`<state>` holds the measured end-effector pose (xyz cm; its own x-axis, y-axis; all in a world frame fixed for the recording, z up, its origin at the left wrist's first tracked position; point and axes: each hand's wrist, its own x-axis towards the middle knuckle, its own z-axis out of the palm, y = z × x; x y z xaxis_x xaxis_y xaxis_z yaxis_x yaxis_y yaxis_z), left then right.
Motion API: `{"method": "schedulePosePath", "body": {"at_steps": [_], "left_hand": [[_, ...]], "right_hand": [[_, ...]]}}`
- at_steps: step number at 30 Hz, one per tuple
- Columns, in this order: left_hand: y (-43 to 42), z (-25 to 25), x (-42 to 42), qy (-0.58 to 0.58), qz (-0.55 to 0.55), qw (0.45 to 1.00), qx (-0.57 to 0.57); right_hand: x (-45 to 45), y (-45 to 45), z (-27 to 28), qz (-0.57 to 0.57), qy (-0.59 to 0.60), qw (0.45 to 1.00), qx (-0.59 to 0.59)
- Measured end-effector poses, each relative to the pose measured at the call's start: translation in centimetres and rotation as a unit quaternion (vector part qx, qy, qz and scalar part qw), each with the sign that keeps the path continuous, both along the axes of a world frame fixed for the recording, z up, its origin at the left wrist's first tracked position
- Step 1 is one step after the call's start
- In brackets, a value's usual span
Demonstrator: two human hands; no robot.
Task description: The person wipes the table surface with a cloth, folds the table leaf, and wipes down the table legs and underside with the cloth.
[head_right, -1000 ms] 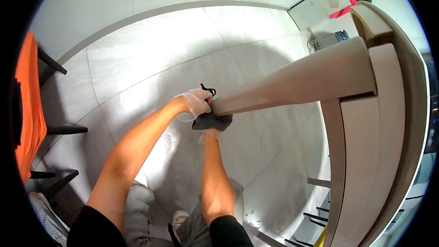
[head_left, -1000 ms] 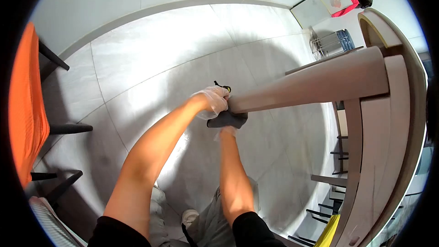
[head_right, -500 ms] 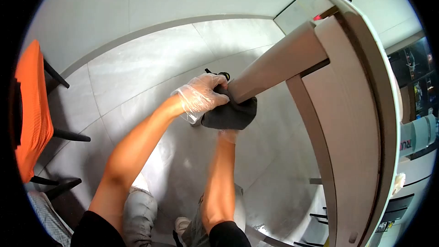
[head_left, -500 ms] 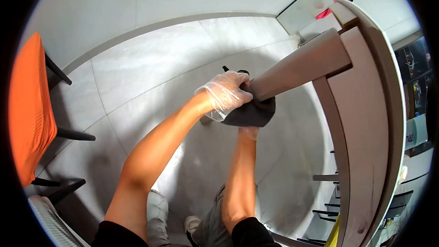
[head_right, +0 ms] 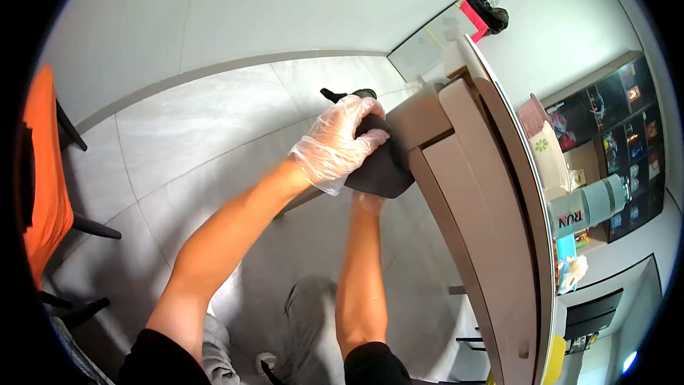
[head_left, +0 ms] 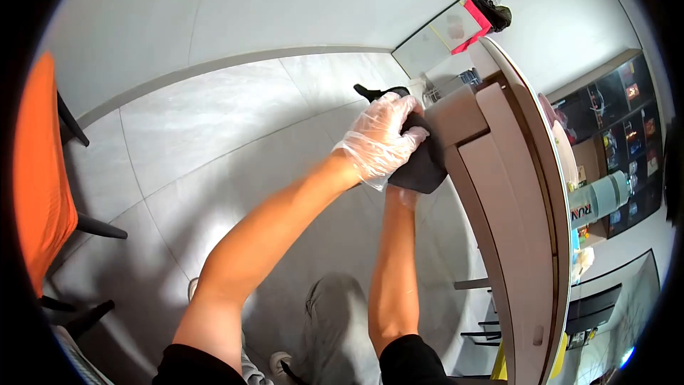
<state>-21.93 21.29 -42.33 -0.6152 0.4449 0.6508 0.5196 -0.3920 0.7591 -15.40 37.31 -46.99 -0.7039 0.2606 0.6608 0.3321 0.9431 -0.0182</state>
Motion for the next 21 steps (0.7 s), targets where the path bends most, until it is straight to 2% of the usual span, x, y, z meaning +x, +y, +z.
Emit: {"method": "schedulePosePath", "body": {"at_steps": [3, 7, 17, 21], "left_hand": [[0.4, -1.0, 0.1, -0.007, 0.025, 1.0, -0.014], [0.9, -2.2, -0.7, 0.02, 0.014, 1.0, -0.005], [-0.8, -2.9, -4.9, -0.006, -0.131, 0.972, -0.197], [-0.1, -7.2, -7.0, -0.033, -0.165, 0.943, -0.287]], "right_hand": [[-0.1, -0.4, -1.7, 0.031, 0.077, 0.994, -0.071], [-0.1, 0.2, -3.6, 0.034, 0.101, 0.986, -0.13], [1.1, 1.7, -11.1, -0.019, 0.104, 0.962, -0.253], [2.0, 1.5, -16.2, -0.056, 0.087, 0.944, -0.313]]}}
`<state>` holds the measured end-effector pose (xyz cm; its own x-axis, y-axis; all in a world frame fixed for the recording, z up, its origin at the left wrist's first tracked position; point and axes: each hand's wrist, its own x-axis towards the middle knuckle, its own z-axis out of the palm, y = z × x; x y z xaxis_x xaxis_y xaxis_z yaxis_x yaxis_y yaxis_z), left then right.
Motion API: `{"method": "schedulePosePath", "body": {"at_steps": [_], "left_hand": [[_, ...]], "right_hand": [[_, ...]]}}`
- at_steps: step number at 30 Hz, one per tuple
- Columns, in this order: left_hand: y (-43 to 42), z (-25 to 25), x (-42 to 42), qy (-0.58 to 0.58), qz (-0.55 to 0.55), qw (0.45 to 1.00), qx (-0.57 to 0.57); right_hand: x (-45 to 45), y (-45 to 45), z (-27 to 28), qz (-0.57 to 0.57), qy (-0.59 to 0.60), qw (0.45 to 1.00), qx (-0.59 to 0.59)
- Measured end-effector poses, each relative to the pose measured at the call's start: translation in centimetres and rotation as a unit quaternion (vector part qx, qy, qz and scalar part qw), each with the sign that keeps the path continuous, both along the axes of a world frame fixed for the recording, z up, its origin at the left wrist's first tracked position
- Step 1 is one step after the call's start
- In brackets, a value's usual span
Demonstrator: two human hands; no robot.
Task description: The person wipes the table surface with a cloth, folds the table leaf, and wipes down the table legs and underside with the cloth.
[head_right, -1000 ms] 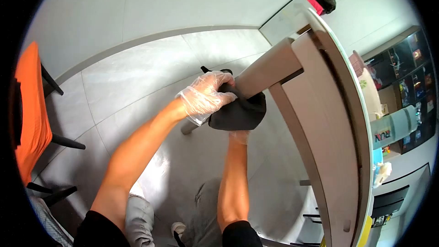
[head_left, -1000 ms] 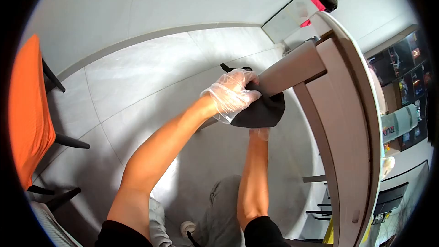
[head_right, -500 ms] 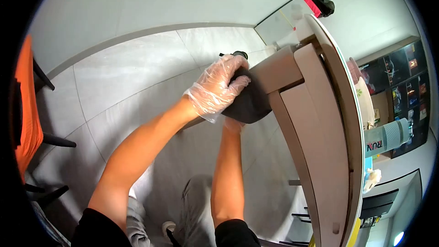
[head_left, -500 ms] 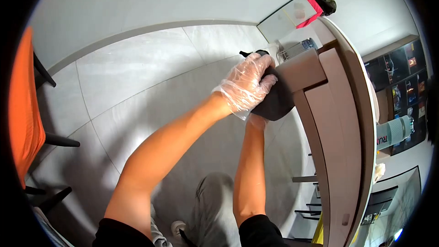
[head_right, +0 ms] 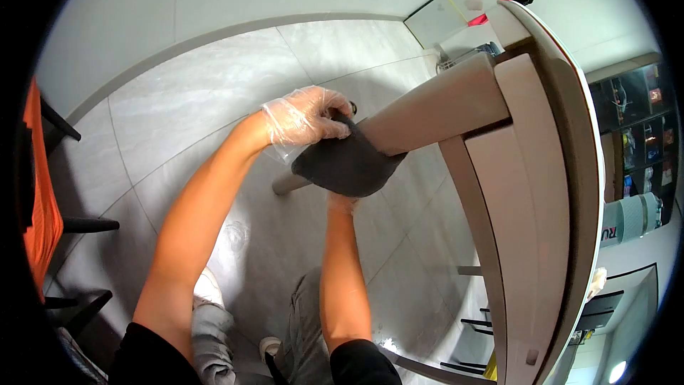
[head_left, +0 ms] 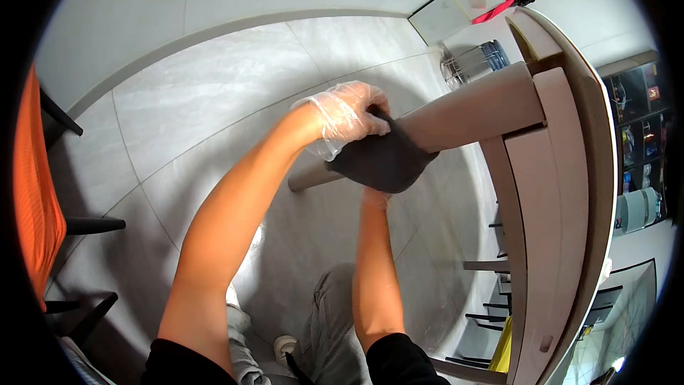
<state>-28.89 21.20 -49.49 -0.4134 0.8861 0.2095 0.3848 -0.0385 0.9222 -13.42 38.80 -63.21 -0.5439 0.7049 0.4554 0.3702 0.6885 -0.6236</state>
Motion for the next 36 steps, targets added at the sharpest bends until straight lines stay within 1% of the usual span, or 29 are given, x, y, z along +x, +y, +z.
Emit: {"method": "schedulePosePath", "body": {"at_steps": [3, 9, 11, 15, 16, 17, 19, 20, 23, 26, 29, 32, 35, 36], "left_hand": [[0.4, -2.8, -0.8, -0.037, -0.012, 0.997, -0.061], [1.2, -5.9, -2.1, -0.068, -0.054, 0.977, -0.195], [2.1, -8.5, -2.7, -0.057, -0.057, 0.971, -0.224], [3.1, -11.6, -3.1, -0.048, -0.072, 0.945, -0.315], [4.1, -13.8, -3.3, -0.009, -0.099, 0.94, -0.327], [5.1, -16.1, -3.2, 0.02, -0.101, 0.926, -0.364], [5.5, -18.3, -2.5, 0.078, -0.104, 0.89, -0.436], [5.0, -19.7, -2.6, 0.097, -0.115, 0.897, -0.417], [5.1, -23.1, -1.7, 0.047, -0.05, 0.874, -0.482], [4.7, -24.4, 0.0, 0.078, -0.008, 0.851, -0.519], [4.3, -27.2, 2.0, 0.125, 0.002, 0.845, -0.52], [3.6, -26.4, 2.6, 0.158, -0.062, 0.822, -0.544], [3.5, -27.9, 3.3, 0.117, -0.044, 0.828, -0.547], [3.2, -28.3, 3.4, 0.119, -0.046, 0.832, -0.54]], "right_hand": [[0.2, -0.5, -3.6, -0.018, -0.028, 0.998, -0.043], [0.8, -1.2, -9.4, -0.047, -0.116, 0.987, -0.101], [1.1, -1.5, -11.2, -0.056, -0.155, 0.98, -0.115], [2.0, -2.6, -14.9, -0.064, -0.239, 0.96, -0.133], [2.0, -2.9, -15.7, -0.064, -0.259, 0.954, -0.135], [2.0, -3.3, -16.6, -0.063, -0.278, 0.949, -0.137], [1.8, -4.0, -18.3, -0.057, -0.316, 0.937, -0.141], [1.6, -4.4, -19.2, -0.052, -0.335, 0.93, -0.141], [1.2, -5.1, -21.2, -0.034, -0.389, 0.91, -0.137], [0.9, -5.4, -22.5, -0.019, -0.432, 0.893, -0.128], [0.6, -5.5, -23.9, -0.003, -0.471, 0.874, -0.118], [0.0, -5.4, -24.8, 0.005, -0.502, 0.858, -0.106], [-0.4, -5.7, -25.9, 0.008, -0.525, 0.846, -0.089], [-0.4, -5.8, -26.2, 0.006, -0.531, 0.844, -0.081]]}}
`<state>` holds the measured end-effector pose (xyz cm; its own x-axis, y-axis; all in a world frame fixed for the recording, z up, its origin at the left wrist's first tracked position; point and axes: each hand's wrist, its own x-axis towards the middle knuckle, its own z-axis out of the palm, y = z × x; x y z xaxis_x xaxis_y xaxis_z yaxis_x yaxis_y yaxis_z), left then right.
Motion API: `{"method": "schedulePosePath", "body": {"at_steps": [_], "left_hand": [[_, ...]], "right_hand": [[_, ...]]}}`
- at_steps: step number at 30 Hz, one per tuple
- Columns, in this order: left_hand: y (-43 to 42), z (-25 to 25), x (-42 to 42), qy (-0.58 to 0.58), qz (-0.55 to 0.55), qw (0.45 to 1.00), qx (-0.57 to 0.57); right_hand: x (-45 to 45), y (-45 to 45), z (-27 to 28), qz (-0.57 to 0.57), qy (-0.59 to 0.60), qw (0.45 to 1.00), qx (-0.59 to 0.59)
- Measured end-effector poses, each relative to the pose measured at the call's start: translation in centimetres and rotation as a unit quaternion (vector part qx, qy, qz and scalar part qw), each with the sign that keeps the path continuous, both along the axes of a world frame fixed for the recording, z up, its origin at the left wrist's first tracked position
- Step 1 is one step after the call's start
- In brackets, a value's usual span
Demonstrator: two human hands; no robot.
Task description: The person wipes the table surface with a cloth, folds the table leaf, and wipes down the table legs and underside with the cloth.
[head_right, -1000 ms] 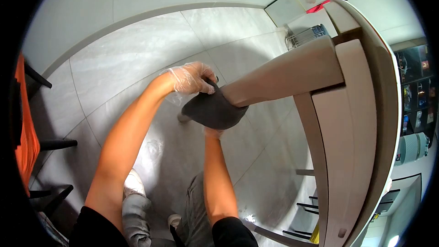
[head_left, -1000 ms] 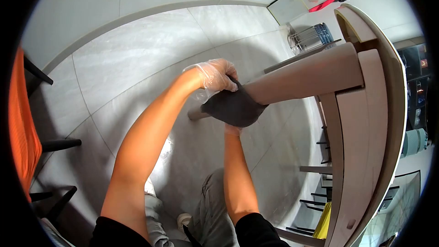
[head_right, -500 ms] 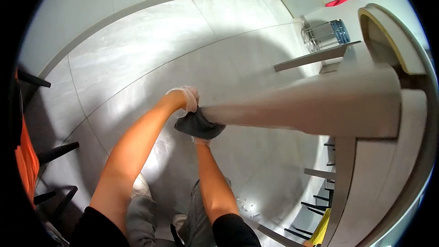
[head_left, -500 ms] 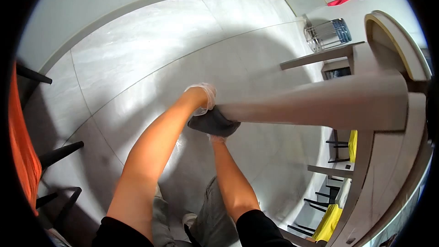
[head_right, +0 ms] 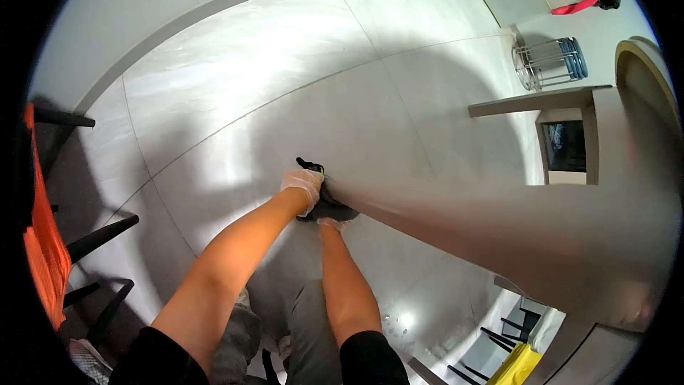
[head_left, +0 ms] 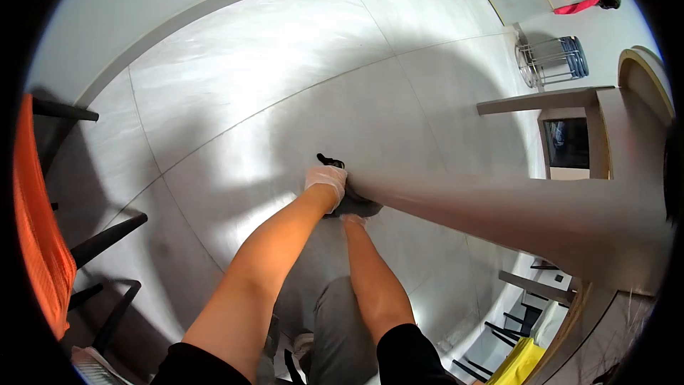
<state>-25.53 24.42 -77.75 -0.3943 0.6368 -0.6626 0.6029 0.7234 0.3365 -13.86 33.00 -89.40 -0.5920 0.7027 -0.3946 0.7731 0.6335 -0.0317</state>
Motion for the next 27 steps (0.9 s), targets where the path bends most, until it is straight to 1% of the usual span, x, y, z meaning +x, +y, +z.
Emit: {"method": "schedulePosePath", "body": {"at_steps": [7, 9, 11, 12, 15, 16, 18, 21, 22, 23, 24, 25, 26, 27], "left_hand": [[-1.2, -0.4, 0.1, -0.027, 0.049, 0.998, 0.02], [-1.4, -1.0, -0.1, -0.047, 0.055, 0.997, 0.013], [-1.6, -1.9, 0.3, -0.044, 0.053, 0.997, 0.034], [-1.8, -1.4, 0.3, -0.044, 0.051, 0.997, 0.046], [-2.2, 0.2, 0.1, -0.093, 0.099, 0.99, 0.037], [-2.4, -0.9, 0.2, -0.092, 0.104, 0.986, 0.094], [-2.5, -2.3, 0.5, -0.106, 0.14, 0.971, 0.163], [-3.4, -2.6, 1.1, -0.11, 0.191, 0.935, 0.276], [-3.5, -2.3, 1.3, -0.108, 0.205, 0.92, 0.316], [-3.6, -2.0, 1.4, -0.12, 0.217, 0.912, 0.328], [-3.9, -0.3, 1.4, -0.133, 0.228, 0.902, 0.341], [-4.1, 1.1, 1.6, -0.147, 0.239, 0.893, 0.352], [-4.0, 2.0, 1.6, -0.147, 0.238, 0.886, 0.37], [-3.8, 2.8, 1.5, -0.147, 0.237, 0.879, 0.388]], "right_hand": [[-0.4, -0.2, -0.7, 0.003, -0.011, 0.999, 0.037], [-0.6, -0.2, -0.3, 0.002, -0.006, 0.999, 0.041], [-0.7, -0.3, 0.2, 0.003, 0.001, 0.999, 0.04], [-0.9, -0.3, 0.6, 0.004, 0.007, 0.999, 0.039], [-0.8, 0.0, 2.2, 0.009, 0.025, 0.999, 0.029], [-0.8, 0.0, 3.2, 0.01, 0.035, 0.999, 0.022], [-0.5, 0.0, 5.7, 0.016, 0.055, 0.998, 0.003], [-0.8, -0.6, 9.9, 0.02, 0.1, 0.995, -0.019], [-0.7, -0.7, 10.6, 0.002, 0.144, 0.989, -0.039], [-0.7, -0.9, 11.4, -0.016, 0.196, 0.978, -0.066], [-0.3, -0.3, 10.4, -0.056, 0.278, 0.951, -0.124], [0.1, 0.3, 9.4, -0.091, 0.358, 0.912, -0.179], [1.1, 2.1, 5.8, -0.172, 0.512, 0.783, -0.308], [1.3, 2.7, 5.8, -0.222, 0.588, 0.677, -0.383]]}}
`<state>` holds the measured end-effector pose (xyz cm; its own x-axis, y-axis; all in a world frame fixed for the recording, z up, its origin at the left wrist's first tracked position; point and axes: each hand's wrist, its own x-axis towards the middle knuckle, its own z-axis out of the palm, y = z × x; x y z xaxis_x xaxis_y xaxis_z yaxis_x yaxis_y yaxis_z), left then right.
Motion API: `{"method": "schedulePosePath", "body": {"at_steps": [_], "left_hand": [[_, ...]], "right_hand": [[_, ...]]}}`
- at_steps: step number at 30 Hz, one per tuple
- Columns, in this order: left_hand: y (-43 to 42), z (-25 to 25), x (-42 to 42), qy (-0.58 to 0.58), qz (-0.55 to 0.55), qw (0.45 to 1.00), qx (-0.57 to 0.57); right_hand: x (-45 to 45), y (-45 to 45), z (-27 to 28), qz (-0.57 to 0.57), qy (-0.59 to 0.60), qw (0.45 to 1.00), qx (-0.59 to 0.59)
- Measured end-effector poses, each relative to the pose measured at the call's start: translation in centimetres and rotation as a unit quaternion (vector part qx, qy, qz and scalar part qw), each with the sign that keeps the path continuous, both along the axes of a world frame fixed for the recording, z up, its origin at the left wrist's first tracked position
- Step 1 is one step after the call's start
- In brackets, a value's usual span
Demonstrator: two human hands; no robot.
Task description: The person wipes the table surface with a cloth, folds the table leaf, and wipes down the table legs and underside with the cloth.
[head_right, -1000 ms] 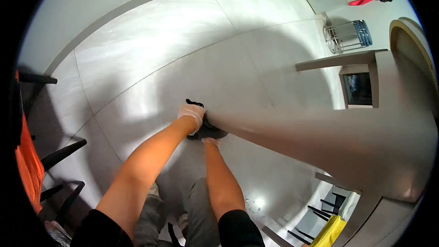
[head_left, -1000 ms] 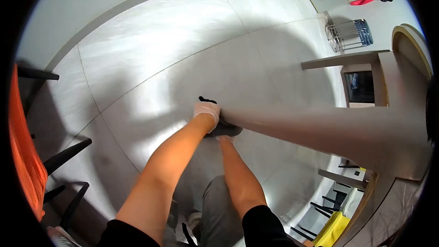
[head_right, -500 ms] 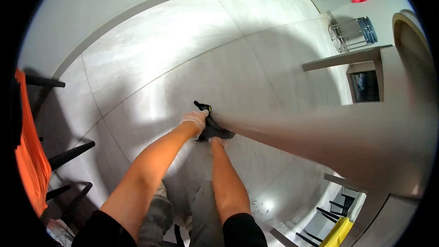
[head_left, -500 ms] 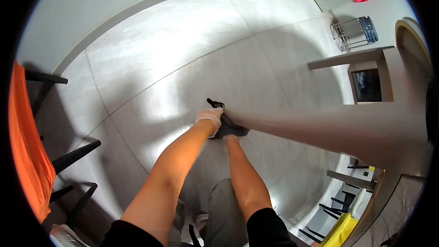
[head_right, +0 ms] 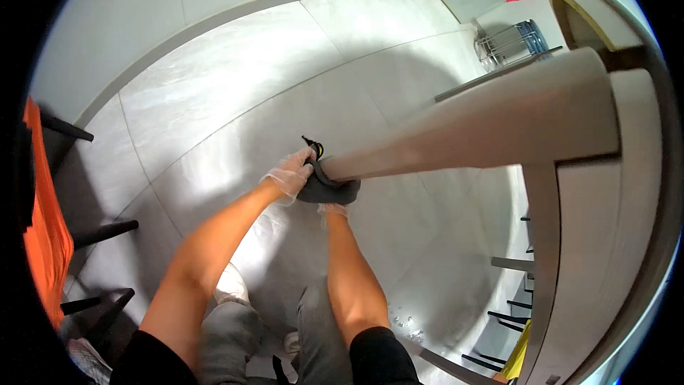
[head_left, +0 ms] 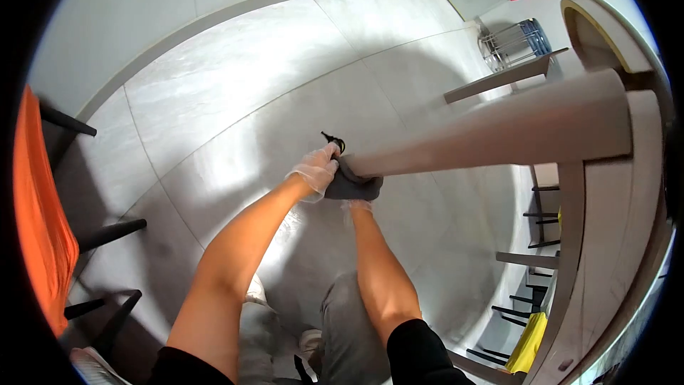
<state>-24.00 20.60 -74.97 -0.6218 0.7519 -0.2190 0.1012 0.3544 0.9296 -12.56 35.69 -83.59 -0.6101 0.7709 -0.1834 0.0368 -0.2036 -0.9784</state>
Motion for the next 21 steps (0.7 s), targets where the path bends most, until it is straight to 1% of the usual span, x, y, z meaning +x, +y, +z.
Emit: {"method": "schedulePosePath", "body": {"at_steps": [1, 3, 5, 7, 8, 9, 10, 11, 13, 14, 16, 18, 20, 21], "left_hand": [[0.1, 0.9, 0.1, 0.003, 0.005, 1.0, 0.018], [0.2, 3.0, 0.1, 0.004, 0.002, 0.998, 0.062], [-0.1, 6.4, 0.3, 0.015, 0.011, 0.995, 0.101], [0.3, 9.8, 0.3, 0.067, 0.018, 0.985, 0.157], [0.6, 11.5, 0.6, 0.092, 0.019, 0.978, 0.184], [0.4, 14.9, 1.0, 0.089, 0.028, 0.975, 0.201], [0.3, 17.7, 1.6, 0.124, 0.037, 0.96, 0.25], [0.2, 20.4, 2.0, 0.204, 0.049, 0.923, 0.322], [-0.2, 25.7, 2.9, 0.235, 0.035, 0.904, 0.356], [-0.3, 27.2, 3.3, 0.25, 0.025, 0.895, 0.368], [0.1, 27.3, 4.9, 0.316, 0.078, 0.855, 0.403], [1.1, 26.2, 6.8, 0.376, 0.119, 0.797, 0.458], [1.0, 24.3, 8.8, 0.422, 0.077, 0.778, 0.46], [1.0, 23.9, 9.5, 0.409, 0.063, 0.782, 0.465]], "right_hand": [[0.2, 0.6, 0.0, -0.046, 0.114, 0.987, -0.1], [-0.3, 2.0, 1.3, -0.085, 0.189, 0.958, -0.199], [-0.3, 1.9, 5.3, -0.041, 0.21, 0.962, -0.169], [-0.7, 2.3, 9.4, -0.046, 0.2, 0.979, -0.017], [-0.9, 2.7, 11.5, -0.075, 0.173, 0.975, 0.12], [-0.9, 2.0, 15.3, -0.064, 0.145, 0.965, 0.208], [-1.0, 1.2, 19.1, -0.061, 0.12, 0.947, 0.293], [-0.9, -0.6, 24.1, -0.019, 0.093, 0.939, 0.33], [-0.1, -2.1, 28.9, -0.058, 0.228, 0.91, 0.34], [-0.2, -2.6, 32.2, -0.068, 0.203, 0.869, 0.446], [0.4, -5.7, 34.6, -0.084, 0.242, 0.913, 0.319], [1.0, -7.7, 35.2, -0.105, 0.266, 0.93, 0.233], [1.5, -9.1, 34.4, -0.116, 0.289, 0.934, 0.175], [1.6, -9.4, 34.0, -0.118, 0.298, 0.934, 0.158]]}}
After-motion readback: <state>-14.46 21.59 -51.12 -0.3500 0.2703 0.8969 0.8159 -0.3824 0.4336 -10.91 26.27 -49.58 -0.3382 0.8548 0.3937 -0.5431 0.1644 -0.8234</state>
